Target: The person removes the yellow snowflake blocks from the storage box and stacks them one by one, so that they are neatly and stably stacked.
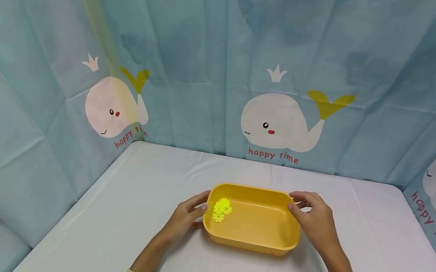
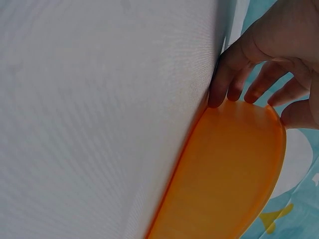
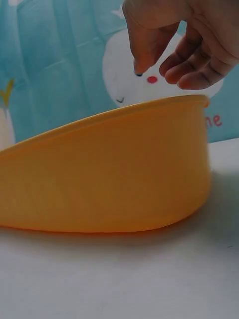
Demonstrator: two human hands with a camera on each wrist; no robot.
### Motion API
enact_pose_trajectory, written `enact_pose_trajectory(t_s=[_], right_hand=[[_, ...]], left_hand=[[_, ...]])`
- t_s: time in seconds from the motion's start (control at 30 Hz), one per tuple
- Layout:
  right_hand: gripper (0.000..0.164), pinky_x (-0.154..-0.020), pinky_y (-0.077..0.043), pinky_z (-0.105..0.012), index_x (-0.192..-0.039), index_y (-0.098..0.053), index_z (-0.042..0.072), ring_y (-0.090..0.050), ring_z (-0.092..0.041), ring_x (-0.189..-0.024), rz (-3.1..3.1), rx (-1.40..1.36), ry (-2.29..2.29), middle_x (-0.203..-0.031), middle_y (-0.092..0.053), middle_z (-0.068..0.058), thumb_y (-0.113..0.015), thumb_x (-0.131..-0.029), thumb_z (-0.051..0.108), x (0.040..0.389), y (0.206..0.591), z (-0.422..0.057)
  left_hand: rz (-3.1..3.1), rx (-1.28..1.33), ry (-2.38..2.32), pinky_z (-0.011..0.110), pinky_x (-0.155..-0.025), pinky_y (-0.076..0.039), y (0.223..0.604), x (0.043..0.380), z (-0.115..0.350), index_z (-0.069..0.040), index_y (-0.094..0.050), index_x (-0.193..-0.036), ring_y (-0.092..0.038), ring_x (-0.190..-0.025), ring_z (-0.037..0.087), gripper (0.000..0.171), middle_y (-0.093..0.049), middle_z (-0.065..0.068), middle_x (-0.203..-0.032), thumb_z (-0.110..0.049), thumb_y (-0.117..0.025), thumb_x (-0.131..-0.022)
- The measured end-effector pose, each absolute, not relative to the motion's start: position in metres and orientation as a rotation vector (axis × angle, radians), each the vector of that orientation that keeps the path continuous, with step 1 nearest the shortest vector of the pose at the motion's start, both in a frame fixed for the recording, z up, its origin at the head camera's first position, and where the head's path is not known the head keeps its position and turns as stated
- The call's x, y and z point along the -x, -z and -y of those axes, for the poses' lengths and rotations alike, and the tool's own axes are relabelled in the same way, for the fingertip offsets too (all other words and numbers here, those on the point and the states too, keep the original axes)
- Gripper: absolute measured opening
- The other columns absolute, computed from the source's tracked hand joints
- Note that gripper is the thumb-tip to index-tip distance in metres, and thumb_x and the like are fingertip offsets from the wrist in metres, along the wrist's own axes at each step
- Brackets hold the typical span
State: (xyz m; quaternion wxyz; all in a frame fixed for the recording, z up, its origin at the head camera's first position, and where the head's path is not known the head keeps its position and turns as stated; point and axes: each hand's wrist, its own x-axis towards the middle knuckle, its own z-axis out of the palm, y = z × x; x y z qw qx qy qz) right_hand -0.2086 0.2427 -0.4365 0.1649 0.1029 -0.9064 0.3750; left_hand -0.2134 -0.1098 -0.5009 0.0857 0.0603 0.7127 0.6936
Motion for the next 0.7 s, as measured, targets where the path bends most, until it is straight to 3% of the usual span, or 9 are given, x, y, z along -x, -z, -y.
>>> enact_pose_trajectory(t_s=[0.13,0.53,0.7], right_hand=[[0.03,-0.081,-0.05,-0.008,-0.124,-0.074,0.001,-0.066,-0.025,-0.099,2.604,-0.324,-1.121,-0.118,-0.072,-0.013,-0.075,-0.101,0.019,0.211,0.437,-0.227],[0.043,-0.08,-0.058,-0.019,-0.133,-0.067,-0.002,-0.072,-0.027,-0.102,2.707,-0.424,-1.317,-0.117,-0.074,-0.018,-0.08,-0.096,0.014,0.228,0.451,-0.188],[0.047,-0.085,-0.065,-0.032,-0.136,-0.065,-0.005,-0.072,-0.032,-0.106,2.737,-0.444,-1.389,-0.121,-0.073,-0.022,-0.08,-0.095,0.01,0.233,0.457,-0.175]], left_hand=[[-2.126,-0.184,-2.062,0.036,-0.096,-0.064,0.501,0.213,0.11,-0.019,-0.046,-0.162,-0.056,-0.14,0.034,0.052,-0.043,0.011,-0.166,-0.02,-0.054,-0.111],[-2.1,-0.179,-2.08,0.038,-0.098,-0.063,0.501,0.213,0.109,-0.018,-0.045,-0.162,-0.056,-0.141,0.034,0.052,-0.042,0.012,-0.167,-0.02,-0.055,-0.111],[-2.088,-0.186,-2.087,0.04,-0.098,-0.063,0.501,0.213,0.109,-0.018,-0.045,-0.163,-0.056,-0.14,0.034,0.053,-0.041,0.013,-0.168,-0.021,-0.055,-0.111]])
